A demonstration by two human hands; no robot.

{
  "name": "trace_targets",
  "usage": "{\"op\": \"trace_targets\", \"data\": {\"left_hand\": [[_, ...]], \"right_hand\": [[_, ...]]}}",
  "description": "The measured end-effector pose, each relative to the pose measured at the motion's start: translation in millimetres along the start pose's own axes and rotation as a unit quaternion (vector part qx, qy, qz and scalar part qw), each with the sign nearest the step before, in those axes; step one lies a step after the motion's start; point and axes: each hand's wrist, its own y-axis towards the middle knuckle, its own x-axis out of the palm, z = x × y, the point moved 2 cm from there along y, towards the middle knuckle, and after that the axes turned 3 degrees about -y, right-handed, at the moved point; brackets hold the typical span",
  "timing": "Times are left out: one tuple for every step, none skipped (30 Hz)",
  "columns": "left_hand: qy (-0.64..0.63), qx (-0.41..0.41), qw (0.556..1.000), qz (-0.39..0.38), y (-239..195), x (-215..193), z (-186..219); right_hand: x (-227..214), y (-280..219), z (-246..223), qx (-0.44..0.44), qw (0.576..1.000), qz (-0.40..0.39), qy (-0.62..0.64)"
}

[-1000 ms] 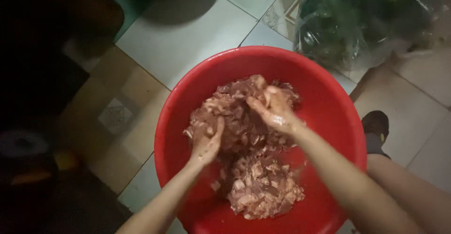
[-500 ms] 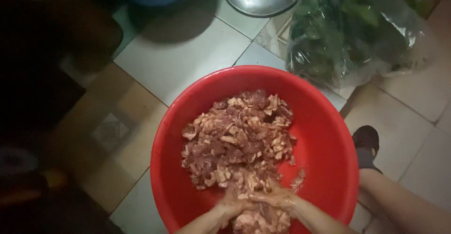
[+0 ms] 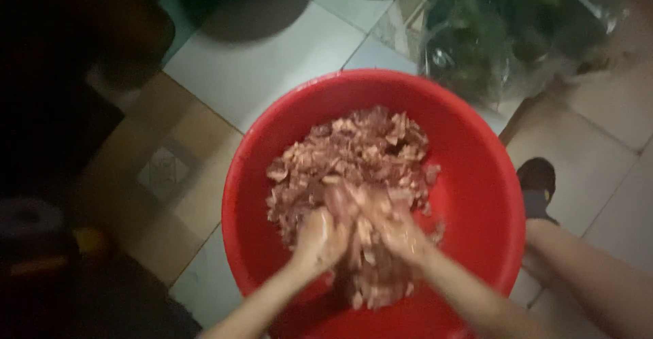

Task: The recorder mixes chopped raw meat with a dark marinade by hand in a large red plastic bowl.

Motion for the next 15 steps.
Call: {"op": "trace_targets", "data": {"left_hand": [[0.048,-0.049,0.998,-0.008,1.3,-7.1,-3.7],[0.095,-0.098,0.990,-0.017,2.7,-14.6,-7.0],[0.095,-0.099,0.990,-0.017,11.1,-14.3,-28.5],[0.087,-0.047,0.993,0.058,19.2,-17.5,-46.9],[0.077,0.007,0.988,0.135,28.7,-21.7,-64.3],[0.077,0.008,0.988,0.137,23.7,-20.4,-65.3],[0.029,-0.033,0.984,0.173,18.3,-18.9,-68.5],[-0.019,-0.075,0.975,0.209,13.1,-17.4,-72.0],[-0.020,-0.072,0.975,0.207,8.3,-4.1,-79.7],[-0.101,-0.210,0.961,0.152,2.9,12.0,-93.3],[-0.180,-0.342,0.918,0.094,-4.0,29.1,-105.9],[-0.181,-0.341,0.918,0.092,-7.3,46.8,-105.0],[-0.248,-0.358,0.900,0.022,-10.3,67.6,-103.4],[-0.312,-0.371,0.874,-0.049,-14.2,88.5,-101.1],[-0.312,-0.373,0.873,-0.049,-15.3,95.4,-98.8]], "right_hand": [[-5.7,11.6,-9.9,-0.017,0.997,0.019,-0.074],[-11.4,23.3,-20.0,-0.034,0.988,0.037,-0.147],[-20.9,36.9,-26.7,-0.033,0.988,0.037,-0.146],[-30.4,49.5,-36.7,-0.088,0.959,0.064,-0.261],[-40.0,63.3,-50.0,-0.144,0.913,0.090,-0.372],[-50.0,66.0,-51.3,-0.146,0.912,0.090,-0.374],[-60.5,66.1,-53.6,-0.215,0.850,0.133,-0.461],[-70.3,66.3,-55.7,-0.281,0.774,0.173,-0.541],[-73.8,59.5,-38.1,-0.280,0.773,0.176,-0.541],[-80.9,54.9,-17.1,-0.157,0.841,0.186,-0.483],[-87.3,50.1,4.3,-0.032,0.890,0.194,-0.412],[-78.9,49.0,37.6,-0.031,0.889,0.195,-0.413],[-66.9,49.4,73.2,-0.011,0.952,0.069,-0.298],[-54.0,48.2,107.9,0.006,0.983,-0.061,-0.173],[-34.0,32.2,105.2,0.008,0.983,-0.062,-0.173]]}}
